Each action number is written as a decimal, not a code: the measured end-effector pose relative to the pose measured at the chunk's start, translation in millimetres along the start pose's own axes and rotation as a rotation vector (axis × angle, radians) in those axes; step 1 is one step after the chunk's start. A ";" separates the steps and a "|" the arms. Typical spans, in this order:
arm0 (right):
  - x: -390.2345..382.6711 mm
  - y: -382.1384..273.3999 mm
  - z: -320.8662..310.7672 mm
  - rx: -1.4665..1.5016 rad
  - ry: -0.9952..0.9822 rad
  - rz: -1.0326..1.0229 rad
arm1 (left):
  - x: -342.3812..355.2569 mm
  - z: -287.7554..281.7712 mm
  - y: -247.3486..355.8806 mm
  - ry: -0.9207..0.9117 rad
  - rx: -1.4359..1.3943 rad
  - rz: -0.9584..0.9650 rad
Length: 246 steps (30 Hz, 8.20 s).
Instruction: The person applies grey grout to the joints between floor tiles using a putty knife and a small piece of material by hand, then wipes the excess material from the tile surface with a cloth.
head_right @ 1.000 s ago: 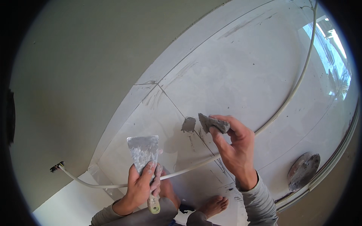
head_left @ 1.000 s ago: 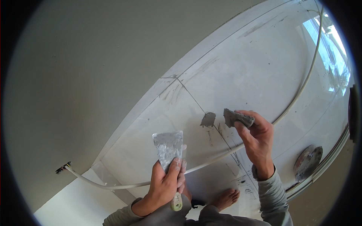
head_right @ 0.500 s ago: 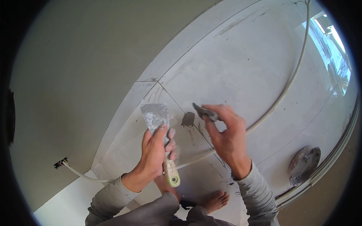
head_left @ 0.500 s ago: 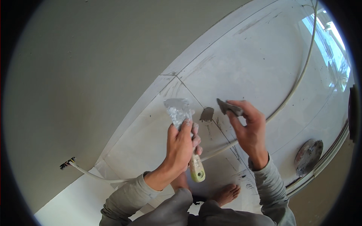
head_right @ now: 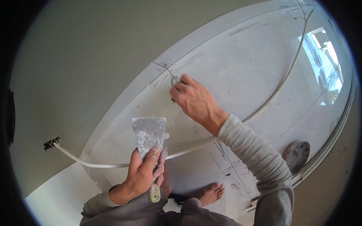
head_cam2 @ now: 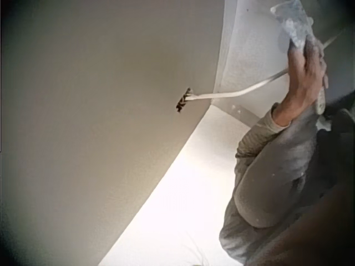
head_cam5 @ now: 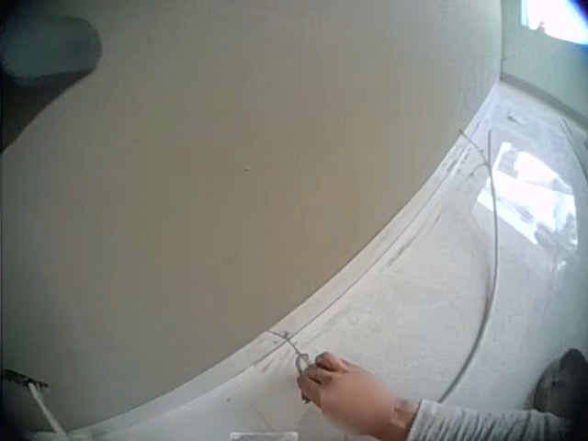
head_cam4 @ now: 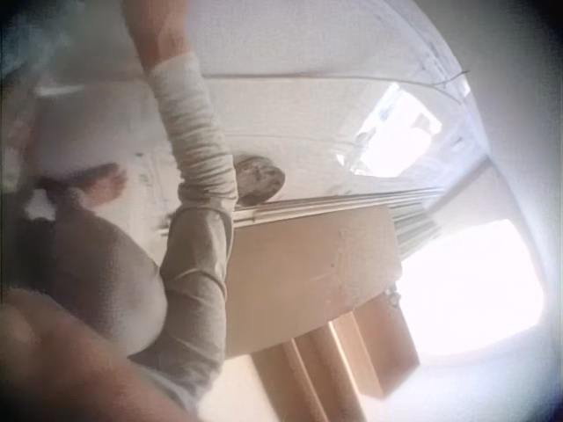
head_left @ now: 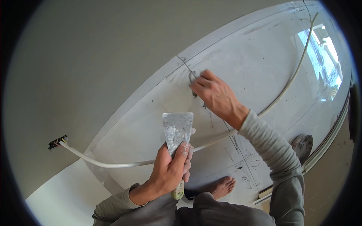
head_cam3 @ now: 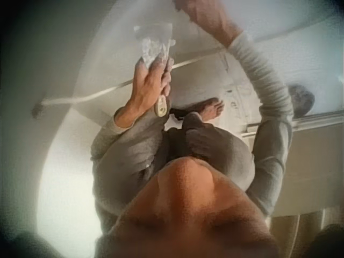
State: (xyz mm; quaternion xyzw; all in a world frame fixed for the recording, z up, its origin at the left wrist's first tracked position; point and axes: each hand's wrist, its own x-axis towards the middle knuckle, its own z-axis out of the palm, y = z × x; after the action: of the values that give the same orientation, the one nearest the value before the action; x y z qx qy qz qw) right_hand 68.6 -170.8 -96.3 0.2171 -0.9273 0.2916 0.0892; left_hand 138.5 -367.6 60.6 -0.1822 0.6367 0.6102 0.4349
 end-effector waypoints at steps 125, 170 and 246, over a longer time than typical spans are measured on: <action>-386.0 -150.0 -114.1 -0.018 -0.449 0.286 | 30.3 -34.3 -100.4 -0.092 0.547 0.523; -316.6 -107.2 -80.2 -0.103 -0.025 0.569 | 85.9 112.4 -77.9 -0.536 1.165 0.643; 31.1 383.4 -238.5 0.371 1.349 1.313 | 364.7 268.2 -90.9 -0.979 -1.208 -0.773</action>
State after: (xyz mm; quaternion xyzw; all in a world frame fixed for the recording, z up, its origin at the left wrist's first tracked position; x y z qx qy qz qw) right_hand -124.2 238.5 -85.5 -0.5488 -0.5564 0.4890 0.3873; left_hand 94.2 -25.0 -245.7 -0.3023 -0.1615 0.6631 0.6655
